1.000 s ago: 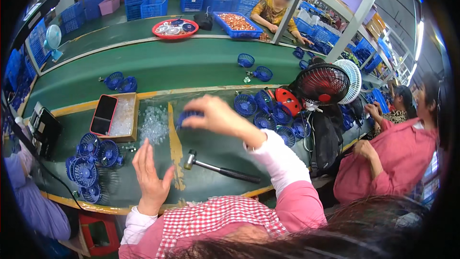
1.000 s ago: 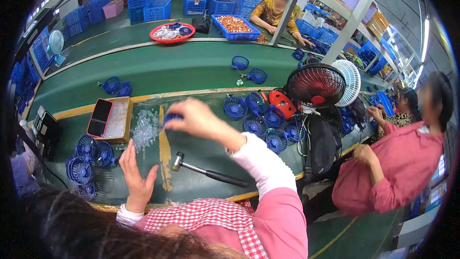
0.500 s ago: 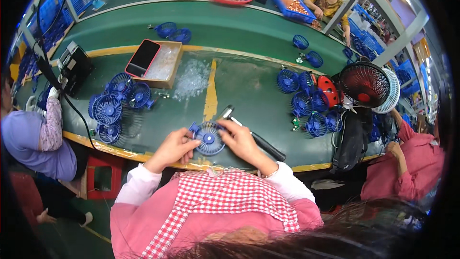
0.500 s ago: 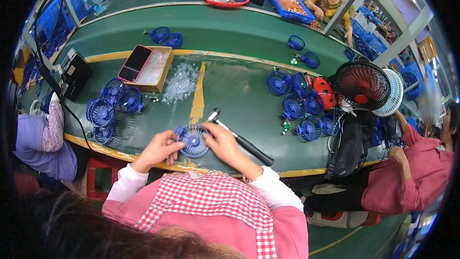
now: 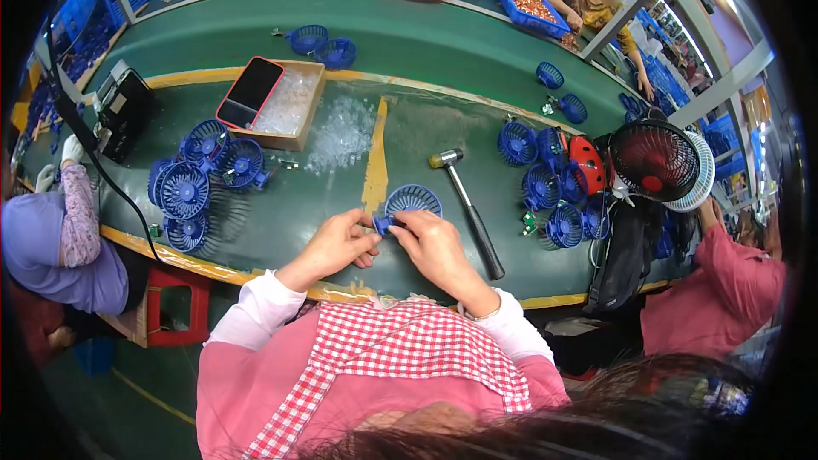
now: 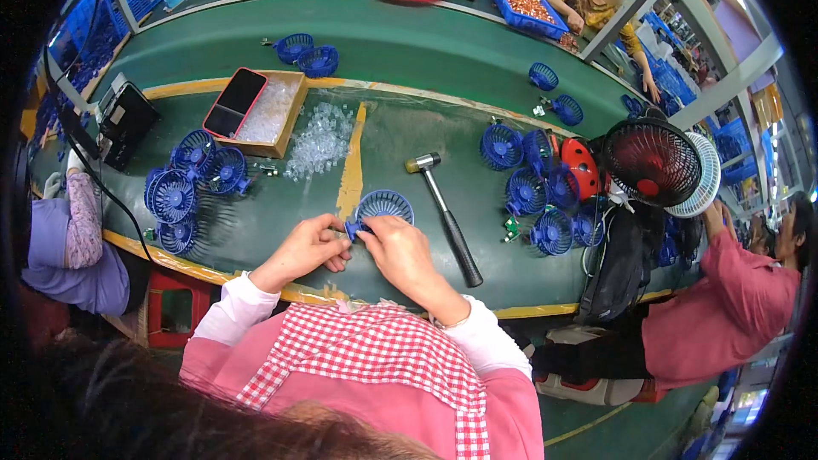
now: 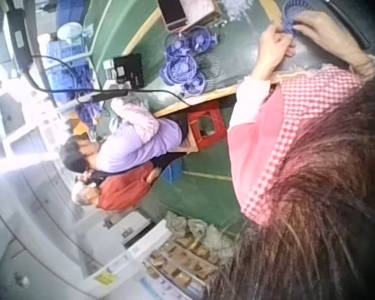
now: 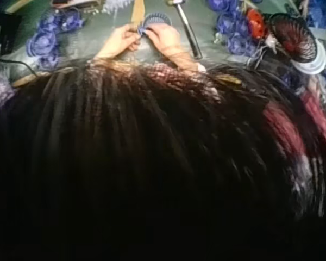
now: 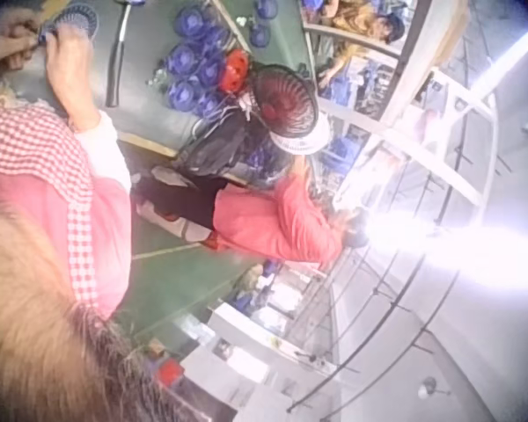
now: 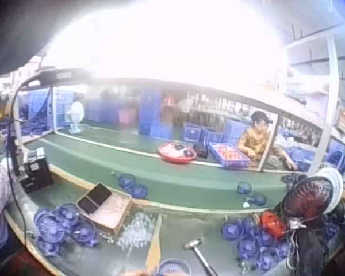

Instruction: The person assembles mini fan frames by retrieving parts from the conveyor, fitting components together by hand, and tapping them into place with a small hammer.

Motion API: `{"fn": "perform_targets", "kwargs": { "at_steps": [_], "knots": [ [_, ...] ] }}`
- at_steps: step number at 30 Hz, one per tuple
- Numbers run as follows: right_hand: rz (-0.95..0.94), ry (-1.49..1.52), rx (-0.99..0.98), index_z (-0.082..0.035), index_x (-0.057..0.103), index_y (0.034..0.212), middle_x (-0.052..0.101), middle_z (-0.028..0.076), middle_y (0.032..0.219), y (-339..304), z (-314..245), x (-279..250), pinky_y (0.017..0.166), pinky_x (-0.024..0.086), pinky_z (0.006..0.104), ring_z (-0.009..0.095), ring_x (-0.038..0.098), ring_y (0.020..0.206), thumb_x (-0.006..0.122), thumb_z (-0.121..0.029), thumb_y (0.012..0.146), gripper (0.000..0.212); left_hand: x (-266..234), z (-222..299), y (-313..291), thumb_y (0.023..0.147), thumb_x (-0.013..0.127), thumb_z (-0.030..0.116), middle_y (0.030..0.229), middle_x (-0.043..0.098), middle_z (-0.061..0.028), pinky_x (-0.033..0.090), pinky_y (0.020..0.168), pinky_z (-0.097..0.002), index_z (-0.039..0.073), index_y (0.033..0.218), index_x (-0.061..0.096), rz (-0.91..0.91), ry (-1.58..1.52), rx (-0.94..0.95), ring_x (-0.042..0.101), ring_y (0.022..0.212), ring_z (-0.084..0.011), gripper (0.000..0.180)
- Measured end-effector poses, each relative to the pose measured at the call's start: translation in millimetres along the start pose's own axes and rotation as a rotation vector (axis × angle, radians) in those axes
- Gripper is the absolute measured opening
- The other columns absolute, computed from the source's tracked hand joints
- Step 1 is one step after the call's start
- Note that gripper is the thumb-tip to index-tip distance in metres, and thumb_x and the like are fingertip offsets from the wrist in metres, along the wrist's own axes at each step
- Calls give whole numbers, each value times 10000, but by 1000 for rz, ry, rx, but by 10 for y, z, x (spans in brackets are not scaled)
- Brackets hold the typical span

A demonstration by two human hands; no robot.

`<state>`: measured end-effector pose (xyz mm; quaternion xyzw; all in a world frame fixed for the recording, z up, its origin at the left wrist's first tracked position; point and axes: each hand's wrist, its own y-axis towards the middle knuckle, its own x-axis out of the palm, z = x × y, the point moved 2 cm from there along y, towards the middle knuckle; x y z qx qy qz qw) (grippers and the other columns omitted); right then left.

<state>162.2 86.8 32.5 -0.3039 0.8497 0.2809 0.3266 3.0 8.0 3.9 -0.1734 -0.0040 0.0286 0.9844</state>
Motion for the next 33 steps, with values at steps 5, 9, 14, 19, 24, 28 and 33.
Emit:
{"fn": "perform_targets", "kwargs": {
  "at_steps": [5, 9, 14, 19, 24, 28, 33],
  "knots": [
    [52, -209, -3, -60, 635, 917, 637, 98, 831, 46, -15, 50, 640, 493, 410, 292, 609, 776, 627, -166, 821, 143, 108, 166, 7, 827, 643, 106, 768, 663, -142, 482, 538, -338, -35, 1011, 517, 118, 638, 231, 646, 617, -238, 264],
    [33, -204, 10, -71, 636, 909, 639, 102, 803, 51, 47, 52, 636, 492, 420, 297, 606, 759, 628, -156, 809, 132, 108, 178, -42, 781, 679, 120, 755, 659, -121, 475, 594, -410, -4, 1030, 512, 386, 1004, 560, 633, 686, -335, 325],
    [45, -21, 84, -71, 638, 935, 653, 114, 816, 42, 123, 106, 663, 491, 441, 315, 615, 794, 625, -147, 806, 150, 179, 126, 23, 777, 692, 119, 709, 647, -109, 477, 589, -397, 9, 1093, 480, 291, 704, 465, 634, 665, -302, 396],
    [61, 293, 207, 7, 660, 888, 638, 157, 657, 125, 251, 20, 513, 470, 341, 281, 631, 550, 594, -93, 834, 131, 215, 166, 63, 777, 696, 113, 668, 626, -120, 469, 547, -382, 12, 1068, 501, 226, 495, 267, 630, 611, -280, 364],
    [9, 414, 393, 14, 657, 908, 621, 140, 619, 135, 339, 29, 489, 461, 313, 167, 613, 511, 578, -108, 864, 152, 229, 263, 91, 775, 668, 111, 647, 603, -162, 465, 527, -400, 13, 782, 613, 377, 874, 670, 617, 578, -308, 113],
    [6, 413, 258, 12, 651, 962, 652, 66, 687, 156, 388, 177, 365, 437, 251, 85, 588, 521, 559, -131, 899, 182, 222, 261, 28, 789, 623, 147, 614, 593, -163, 477, 520, -433, 32, 688, 591, 342, 1068, 604, 609, 570, -339, 155],
    [39, 510, 420, -10, 665, 912, 645, 74, 658, 58, 420, 61, 375, 484, 266, 115, 629, 570, 574, -107, 887, 135, 276, -58, 154, 780, 596, 142, 582, 583, -167, 488, 514, -454, 22, 753, 555, 340, 946, 563, 607, 545, -347, 129]
  ]
}}
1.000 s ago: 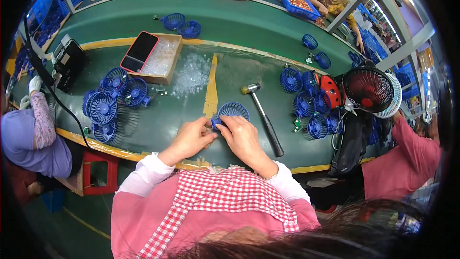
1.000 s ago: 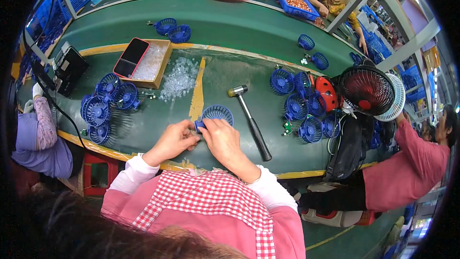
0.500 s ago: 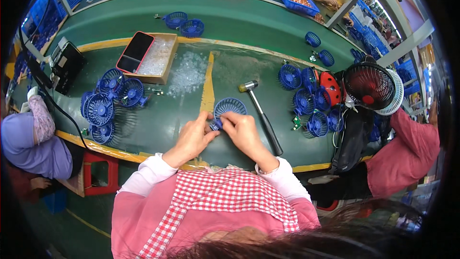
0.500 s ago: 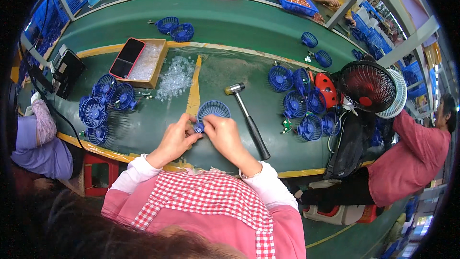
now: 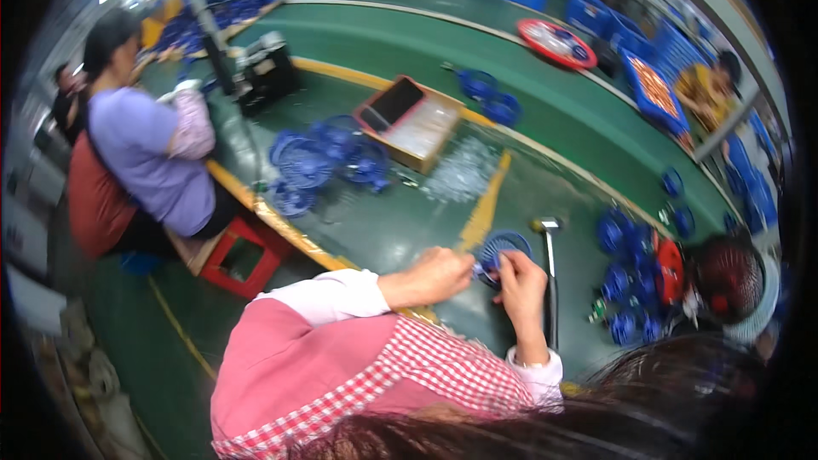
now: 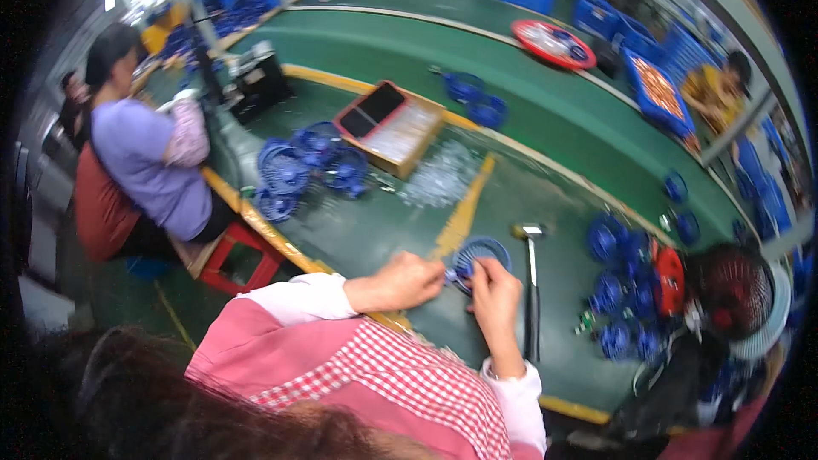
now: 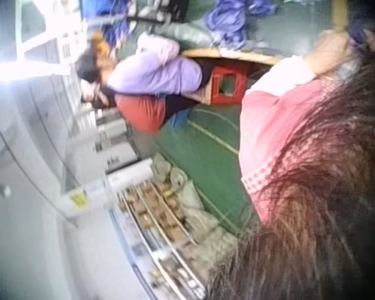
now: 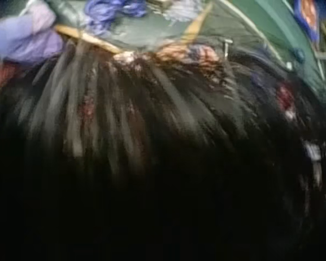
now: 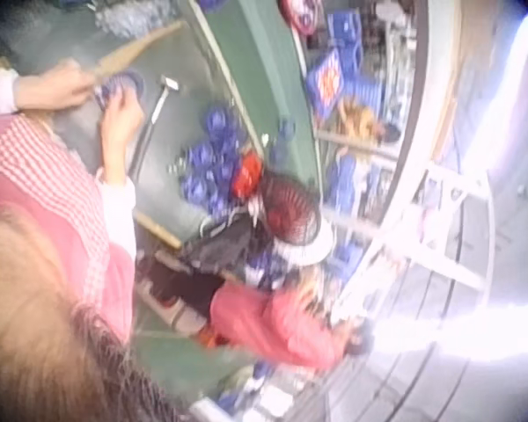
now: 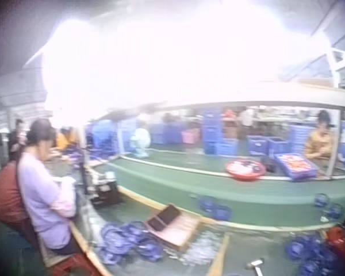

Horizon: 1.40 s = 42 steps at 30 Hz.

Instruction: The person assembles mini fan frames by retrieving parts from the conveyor, fitting components together by hand, and tapping them into place with a small hammer.

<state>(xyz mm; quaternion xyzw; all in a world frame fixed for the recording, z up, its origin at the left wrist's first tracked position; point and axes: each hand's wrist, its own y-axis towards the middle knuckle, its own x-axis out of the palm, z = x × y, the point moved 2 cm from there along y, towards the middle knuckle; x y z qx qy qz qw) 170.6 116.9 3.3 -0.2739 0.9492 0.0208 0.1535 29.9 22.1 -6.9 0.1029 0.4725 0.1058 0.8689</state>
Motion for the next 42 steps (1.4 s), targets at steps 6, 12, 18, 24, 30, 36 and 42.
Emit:
{"fn": "perform_targets", "kwargs": {
  "at_steps": [6, 12, 18, 24, 30, 36, 42],
  "knots": [
    [-88, 3, -44, 29, 653, 925, 638, 67, 687, -19, -88, 19, 370, 485, 243, 108, 643, 602, 579, -92, 890, 146, -50, -28, -109, 872, 533, 111, 628, 616, -119, 534, 493, -326, -28, 813, 533, -304, -997, -705, 640, 538, -209, 150],
    [-162, 34, -16, 32, 652, 936, 640, 55, 732, 19, -124, -13, 387, 486, 231, 111, 626, 602, 599, -90, 877, 146, -27, -121, -14, 870, 506, 103, 790, 645, -200, 565, 613, -352, -64, 979, 516, -487, -1258, -729, 677, 700, -265, 200],
    [-120, -566, -587, 27, 642, 890, 623, 180, 813, -250, -318, 154, 674, 479, 400, 347, 594, 752, 629, 2, 751, 142, 21, -151, 34, 810, 482, -2, 888, 639, -259, 573, 691, -389, -110, 942, 535, -576, -1397, -631, 675, 803, -330, 179],
    [-29, -450, -664, 28, 638, 903, 630, 160, 828, -281, -135, 221, 684, 478, 382, 323, 591, 746, 623, 12, 759, 145, -17, -184, -32, 932, 519, 157, 876, 658, -216, 569, 667, -355, -76, 956, 561, -584, -1502, -550, 676, 755, -276, 238],
    [39, -262, -435, 31, 624, 823, 649, 118, 821, -382, -418, -22, 561, 489, 301, 213, 625, 690, 633, -2, 805, 38, 33, -92, -68, 966, 478, 209, 906, 656, -217, 562, 675, -375, -72, 978, 538, -238, -1357, -505, 676, 787, -277, 287],
    [-224, 450, 115, 11, 424, 1130, 650, 155, 818, -473, -276, 241, 393, 443, 213, 144, 604, 538, 608, -21, 858, 330, -21, 39, -191, 940, 553, 231, 858, 650, -32, 475, 705, -241, -11, 919, 651, -39, -1526, -456, 576, 746, -83, 262],
    [-279, 268, 52, 12, 540, 946, 629, 79, 706, -466, -265, 210, 408, 402, 195, 85, 519, 476, 605, -24, 860, 114, -140, 16, -309, 935, 554, 259, 745, 636, -36, 466, 662, -250, -9, 793, 644, -81, -1156, -337, 561, 685, -93, 316]
  ]
}}
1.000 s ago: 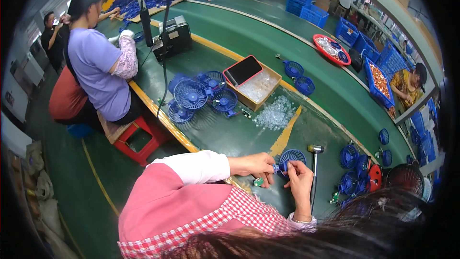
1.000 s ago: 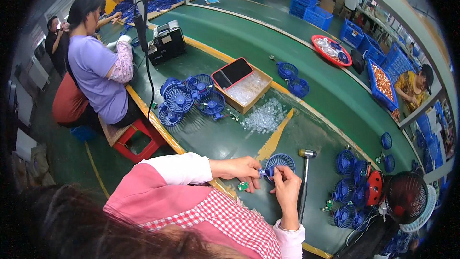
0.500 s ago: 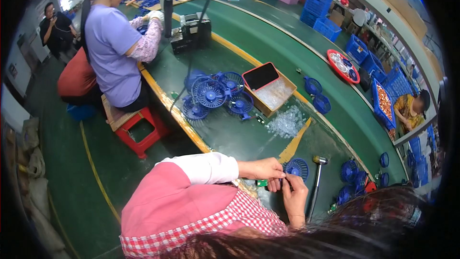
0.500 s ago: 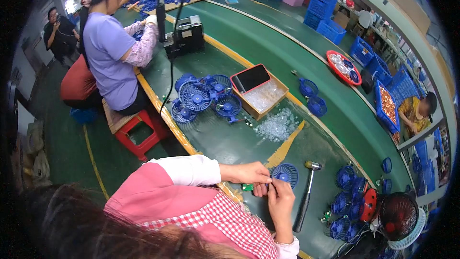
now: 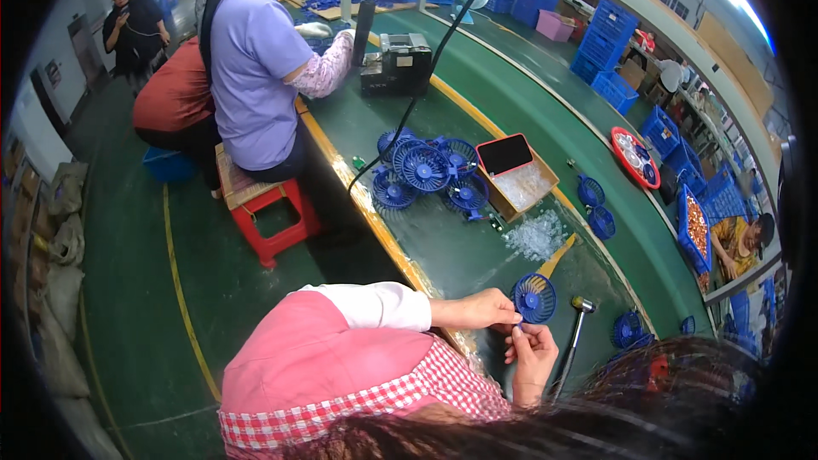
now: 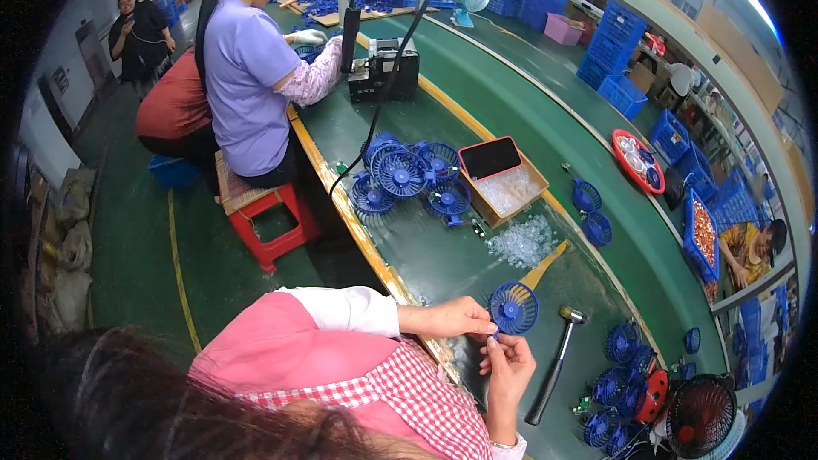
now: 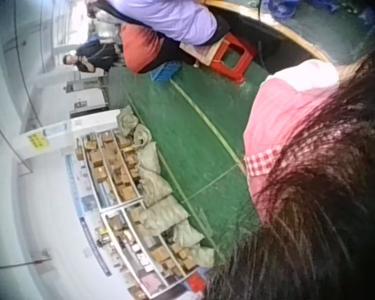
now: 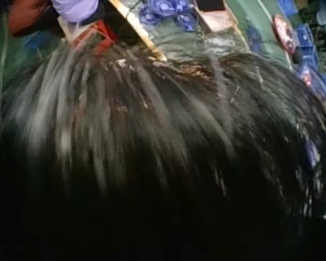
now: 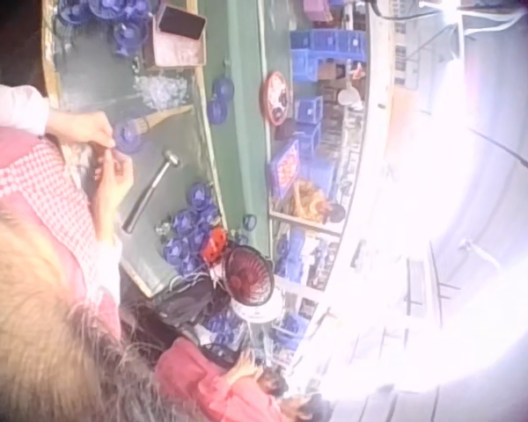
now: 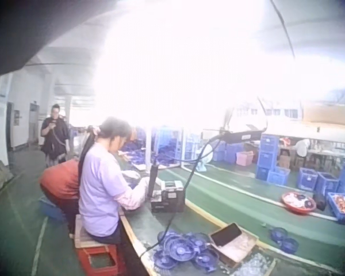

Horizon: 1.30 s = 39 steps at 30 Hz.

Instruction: The person assembles mini fan frames by retrieving parts from the conveyor, fitting components together by hand, and tapping them into place with a small hammer.

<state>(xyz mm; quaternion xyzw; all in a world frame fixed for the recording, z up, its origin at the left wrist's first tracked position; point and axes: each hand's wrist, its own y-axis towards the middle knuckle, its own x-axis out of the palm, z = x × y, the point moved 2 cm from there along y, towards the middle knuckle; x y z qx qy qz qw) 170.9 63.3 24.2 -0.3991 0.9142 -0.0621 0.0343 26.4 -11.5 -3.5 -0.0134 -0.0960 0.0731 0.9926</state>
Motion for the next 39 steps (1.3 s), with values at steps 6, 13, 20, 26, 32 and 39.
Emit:
{"fn": "perform_targets", "kwargs": {
  "at_steps": [6, 13, 20, 26, 32, 39],
  "knots": [
    [-119, -547, -401, 10, 656, 817, 628, 83, 663, -128, -277, 83, 456, 401, 231, 117, 530, 499, 709, -38, 770, 85, -117, 176, -145, 946, 494, 306, 675, 648, -100, 504, 552, -276, -20, 762, 619, -138, 165, -86, 620, 591, -156, 395],
    [-43, -571, -347, 29, 605, 708, 560, 56, 571, -187, -537, 124, 484, 379, 247, 99, 500, 507, 685, -60, 797, 149, -247, 809, -256, 905, 529, 382, 591, 608, -125, 476, 477, -334, -6, 772, 619, -18, 494, 65, 618, 527, -216, 420],
    [48, -768, -358, 29, 622, 787, 589, 143, 664, 216, 55, -25, 571, 441, 346, 259, 550, 574, 601, -98, 855, 146, -90, -34, 1, 742, 692, 499, 994, 507, -142, 388, 842, -393, -2, 987, 612, 56, 1002, 269, 446, 965, -305, 564],
    [412, -1341, -324, 9, 560, 1110, 532, 158, 1042, 234, -176, -552, 838, 435, 409, 338, 497, 988, 707, -138, 742, 423, -242, 40, -64, 669, 768, 415, 985, 559, -116, 387, 855, -389, 23, 935, 663, 153, 883, 254, 474, 971, -293, 485],
    [577, -1311, -261, -6, 559, 942, 527, 159, 936, 330, 136, -897, 746, 454, 419, 338, 526, 889, 672, -92, 762, 229, -174, 120, 63, 655, 793, 365, 994, 554, -102, 369, 889, -369, 0, 960, 658, 93, 789, 160, 470, 1011, -267, 495],
    [281, -907, -203, -20, 504, 979, 576, 185, 880, 5, -143, -522, 646, 477, 470, 407, 587, 773, 596, -124, 850, 190, -138, 105, 27, 644, 802, 342, 1001, 560, -100, 374, 895, -364, -3, 961, 661, 142, 802, 141, 476, 1010, -261, 489]
  ]
}}
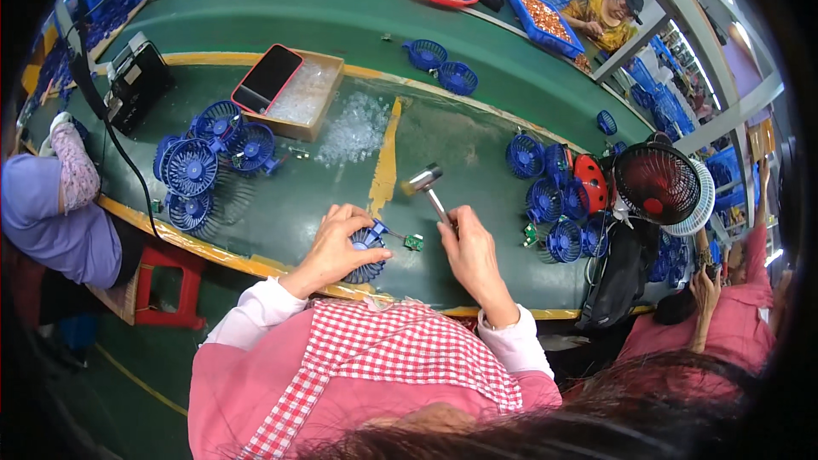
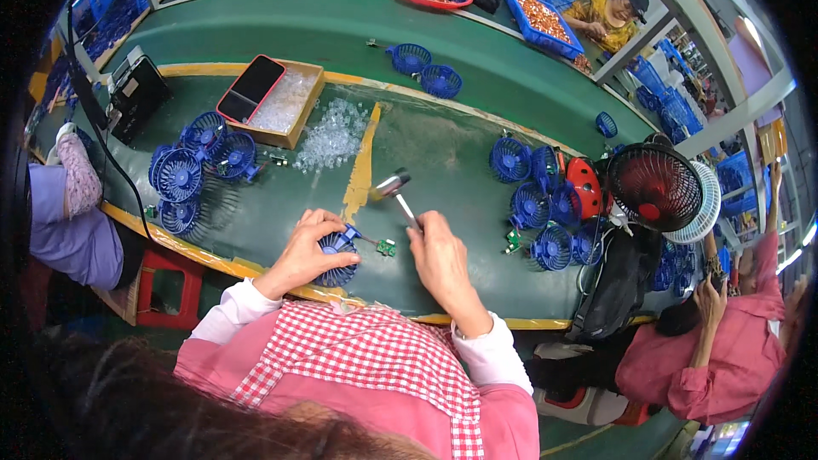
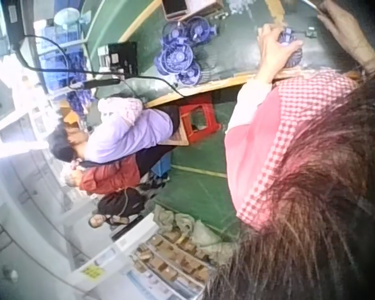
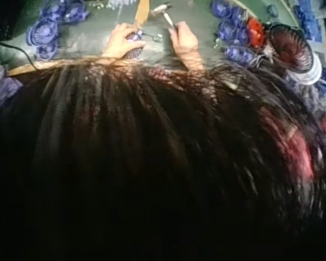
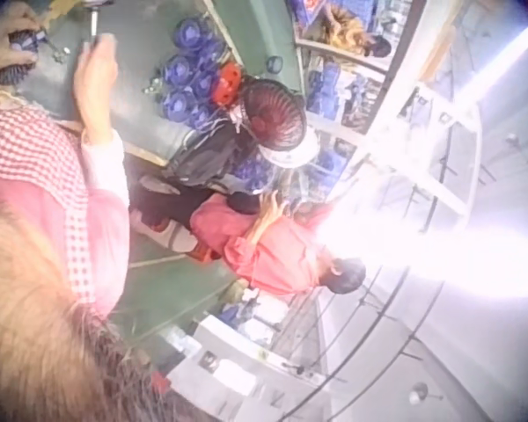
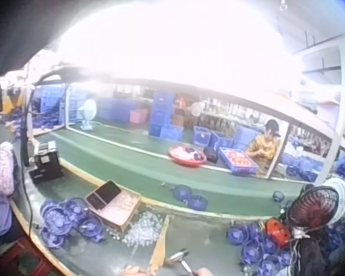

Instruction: The person assembles mini fan frames by retrieving parts from the conveyor, fitting components together by hand, and tapping them into place with a small hammer.

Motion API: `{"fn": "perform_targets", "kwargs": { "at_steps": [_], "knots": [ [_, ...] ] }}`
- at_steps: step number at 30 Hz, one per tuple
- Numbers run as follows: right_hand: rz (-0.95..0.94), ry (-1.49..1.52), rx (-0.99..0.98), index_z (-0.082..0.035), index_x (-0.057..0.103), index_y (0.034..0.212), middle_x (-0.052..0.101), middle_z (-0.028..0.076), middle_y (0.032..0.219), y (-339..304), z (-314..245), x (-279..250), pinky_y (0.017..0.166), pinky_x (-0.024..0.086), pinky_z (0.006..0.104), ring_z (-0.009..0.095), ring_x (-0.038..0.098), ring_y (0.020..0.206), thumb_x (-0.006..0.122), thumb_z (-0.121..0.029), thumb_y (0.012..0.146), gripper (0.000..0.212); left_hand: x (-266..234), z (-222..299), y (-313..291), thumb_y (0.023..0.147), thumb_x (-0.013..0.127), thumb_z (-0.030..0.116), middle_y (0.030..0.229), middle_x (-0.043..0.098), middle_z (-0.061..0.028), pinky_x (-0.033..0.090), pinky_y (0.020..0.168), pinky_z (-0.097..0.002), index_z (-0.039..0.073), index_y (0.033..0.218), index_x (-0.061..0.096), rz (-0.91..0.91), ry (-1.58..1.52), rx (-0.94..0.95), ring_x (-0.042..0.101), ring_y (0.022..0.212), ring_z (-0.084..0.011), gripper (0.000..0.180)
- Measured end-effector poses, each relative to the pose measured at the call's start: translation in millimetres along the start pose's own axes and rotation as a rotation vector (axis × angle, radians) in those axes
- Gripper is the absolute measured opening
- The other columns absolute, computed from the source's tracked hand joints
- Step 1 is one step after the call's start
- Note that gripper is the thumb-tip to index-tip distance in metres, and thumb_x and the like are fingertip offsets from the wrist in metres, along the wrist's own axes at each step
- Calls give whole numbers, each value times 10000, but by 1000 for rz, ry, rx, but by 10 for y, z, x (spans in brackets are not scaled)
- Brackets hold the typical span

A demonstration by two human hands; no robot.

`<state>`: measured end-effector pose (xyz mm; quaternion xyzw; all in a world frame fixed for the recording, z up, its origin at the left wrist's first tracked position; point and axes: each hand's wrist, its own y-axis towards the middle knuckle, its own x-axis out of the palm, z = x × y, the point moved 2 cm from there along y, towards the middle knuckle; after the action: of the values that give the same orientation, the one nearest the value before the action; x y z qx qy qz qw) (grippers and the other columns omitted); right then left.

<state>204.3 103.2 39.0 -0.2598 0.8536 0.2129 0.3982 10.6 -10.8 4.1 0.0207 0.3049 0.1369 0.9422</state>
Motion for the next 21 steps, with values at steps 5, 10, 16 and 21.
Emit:
{"fn": "perform_targets", "kwargs": {
  "at_steps": [5, 10, 16, 21],
  "knots": [
    [-63, -64, -266, -90, 547, 1158, 582, 128, 747, -323, -137, 138, 539, 479, 448, 352, 603, 632, 613, -95, 830, 335, 7, 49, 52, 631, 808, 335, 1003, 564, -90, 371, 893, -358, 6, 936, 665, -15, 16, 11, 480, 997, -256, 471],
    [158, 121, -327, -53, 602, 1190, 631, 125, 779, -228, -395, -189, 550, 472, 284, 235, 573, 583, 637, 46, 768, 435, -3, 21, 23, 623, 815, 322, 1013, 567, -81, 368, 890, -352, 10, 916, 666, 10, 22, 3, 480, 990, -254, 453],
    [-82, 34, -171, -162, 617, 1187, 630, 141, 772, -420, -160, 113, 584, 491, 402, 316, 608, 615, 625, -50, 813, 390, 17, 49, 37, 626, 814, 319, 1051, 580, -76, 376, 901, -358, 13, 926, 674, 19, 66, 29, 486, 1011, -254, 450],
    [74, 89, -198, -35, 643, 1089, 648, 127, 946, -95, -74, 2, 765, 462, 377, 300, 583, 875, 703, -136, 758, 352, 1, 57, -16, 688, 793, 261, 991, 637, -88, 454, 832, -312, -5, 957, 686, 35, -242, -27, 573, 936, -193, 393]
  ]
}}
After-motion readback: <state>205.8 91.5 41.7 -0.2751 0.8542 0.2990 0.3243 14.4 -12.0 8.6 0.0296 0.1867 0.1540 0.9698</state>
